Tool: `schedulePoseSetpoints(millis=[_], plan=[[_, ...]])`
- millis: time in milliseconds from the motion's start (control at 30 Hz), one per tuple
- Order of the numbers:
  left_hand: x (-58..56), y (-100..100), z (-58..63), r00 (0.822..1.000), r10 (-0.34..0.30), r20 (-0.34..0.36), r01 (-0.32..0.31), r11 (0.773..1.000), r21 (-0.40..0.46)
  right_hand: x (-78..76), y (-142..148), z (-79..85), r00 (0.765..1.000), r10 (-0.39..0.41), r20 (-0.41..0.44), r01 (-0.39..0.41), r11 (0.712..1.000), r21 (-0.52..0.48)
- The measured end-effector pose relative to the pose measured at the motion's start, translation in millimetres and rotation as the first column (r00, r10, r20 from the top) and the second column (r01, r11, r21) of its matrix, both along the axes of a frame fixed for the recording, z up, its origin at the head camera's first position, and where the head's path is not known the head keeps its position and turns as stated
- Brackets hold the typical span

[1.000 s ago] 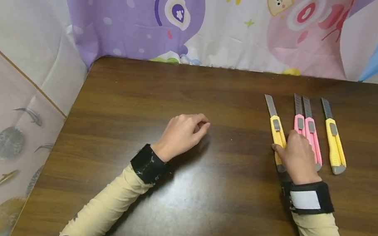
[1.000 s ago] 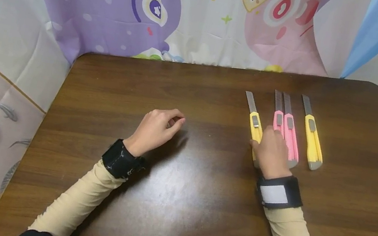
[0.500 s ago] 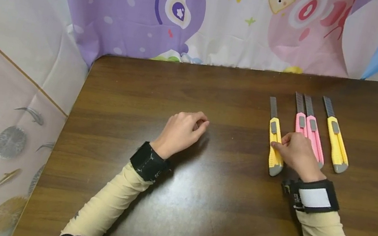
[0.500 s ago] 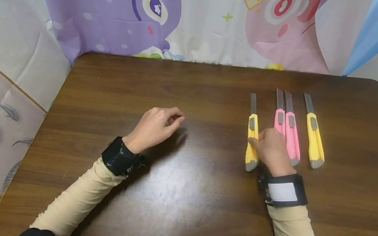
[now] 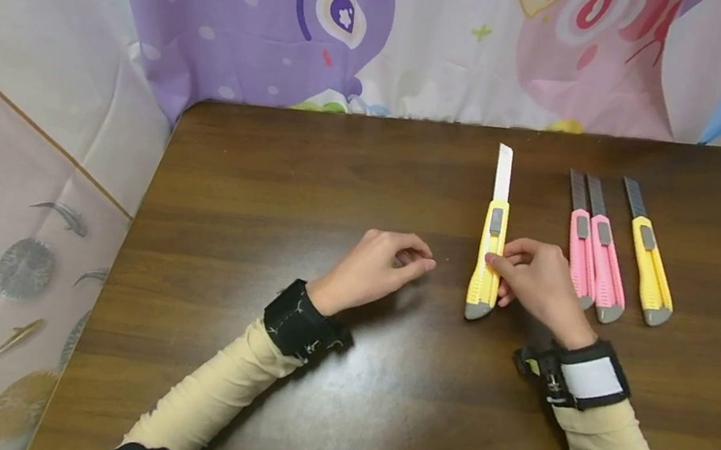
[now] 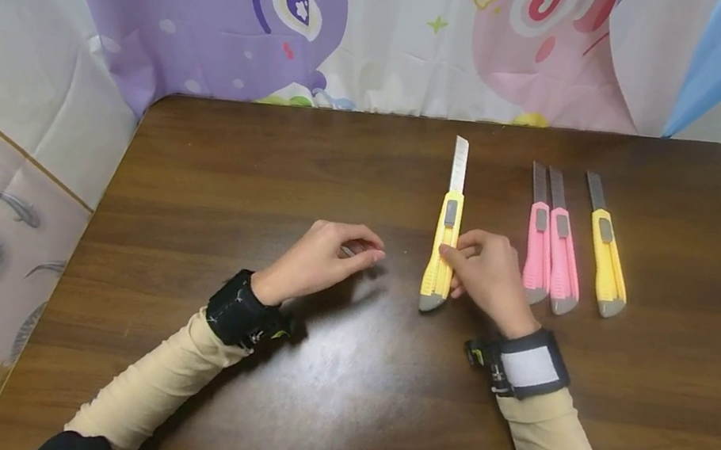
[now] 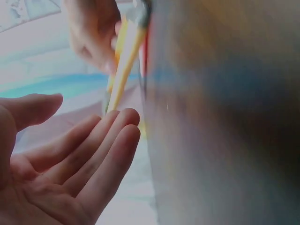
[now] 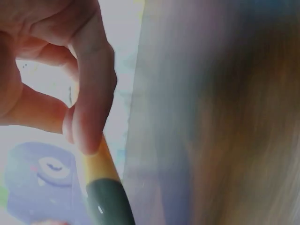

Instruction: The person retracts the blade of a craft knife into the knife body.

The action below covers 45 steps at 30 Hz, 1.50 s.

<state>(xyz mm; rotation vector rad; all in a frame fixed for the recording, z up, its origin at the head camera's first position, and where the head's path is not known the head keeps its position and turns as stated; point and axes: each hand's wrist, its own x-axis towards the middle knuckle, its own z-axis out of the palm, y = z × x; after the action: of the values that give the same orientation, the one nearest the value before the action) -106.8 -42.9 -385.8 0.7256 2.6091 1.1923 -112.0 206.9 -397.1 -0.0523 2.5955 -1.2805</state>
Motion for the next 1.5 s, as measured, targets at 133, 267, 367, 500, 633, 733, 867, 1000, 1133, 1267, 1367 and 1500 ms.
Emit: schedulePoseSetpoints(millis=[133,267,367,500,633,733,867,1000,1133,1267,1367,1500], plan=[[2.5,6.3,0.7,0.994,-0.031,0.107,0.028,0.999,0.035,-0.1,-13.4,2.4,0.998,0.008,-0.060,-0.013,0.997,-0.078],[1.2,8.6,-0.9,0.983,-0.021,0.181,0.010,0.998,0.066,-3.7,-28.3,6.2,0.994,0.021,-0.107,-0.039,0.985,-0.167],[-1.8,9.4,-4.1,0.975,0.010,0.221,-0.032,0.995,0.093,-7.5,-37.9,11.5,0.991,0.033,-0.129,-0.060,0.975,-0.215],[-5.4,8.5,-9.3,0.947,0.024,0.321,-0.088,0.979,0.186,-12.9,-47.6,18.0,0.990,0.048,-0.135,-0.081,0.964,-0.255],[-7.9,5.9,-11.1,0.898,-0.032,0.438,-0.139,0.926,0.352,-18.2,-53.0,25.6,0.986,0.063,-0.154,-0.103,0.958,-0.266],[-9.4,3.9,-11.0,0.890,-0.052,0.452,-0.158,0.897,0.414,-24.5,-54.5,32.9,0.978,0.069,-0.195,-0.116,0.963,-0.242],[-10.0,2.1,-12.6,0.899,-0.070,0.432,-0.138,0.891,0.432,-34.7,-55.0,41.4,0.966,0.036,-0.257,-0.097,0.968,-0.230],[-8.6,2.0,-16.2,0.896,-0.097,0.433,-0.115,0.892,0.436,-41.4,-55.1,43.3,0.962,-0.007,-0.274,-0.062,0.968,-0.243],[-6.4,3.0,-19.4,0.896,-0.085,0.437,-0.115,0.904,0.411,-44.1,-55.6,40.2,0.968,-0.033,-0.248,-0.034,0.965,-0.260],[-4.3,5.1,-20.9,0.898,-0.054,0.438,-0.135,0.911,0.390,-47.1,-56.7,36.3,0.969,-0.053,-0.240,-0.010,0.967,-0.255],[-2.8,7.2,-21.4,0.900,-0.041,0.434,-0.146,0.909,0.389,-48.9,-57.2,35.2,0.962,-0.060,-0.266,-0.001,0.975,-0.222],[-1.2,9.4,-22.6,0.904,-0.037,0.426,-0.153,0.902,0.403,-50.5,-57.7,34.5,0.946,-0.064,-0.318,0.011,0.986,-0.165]])
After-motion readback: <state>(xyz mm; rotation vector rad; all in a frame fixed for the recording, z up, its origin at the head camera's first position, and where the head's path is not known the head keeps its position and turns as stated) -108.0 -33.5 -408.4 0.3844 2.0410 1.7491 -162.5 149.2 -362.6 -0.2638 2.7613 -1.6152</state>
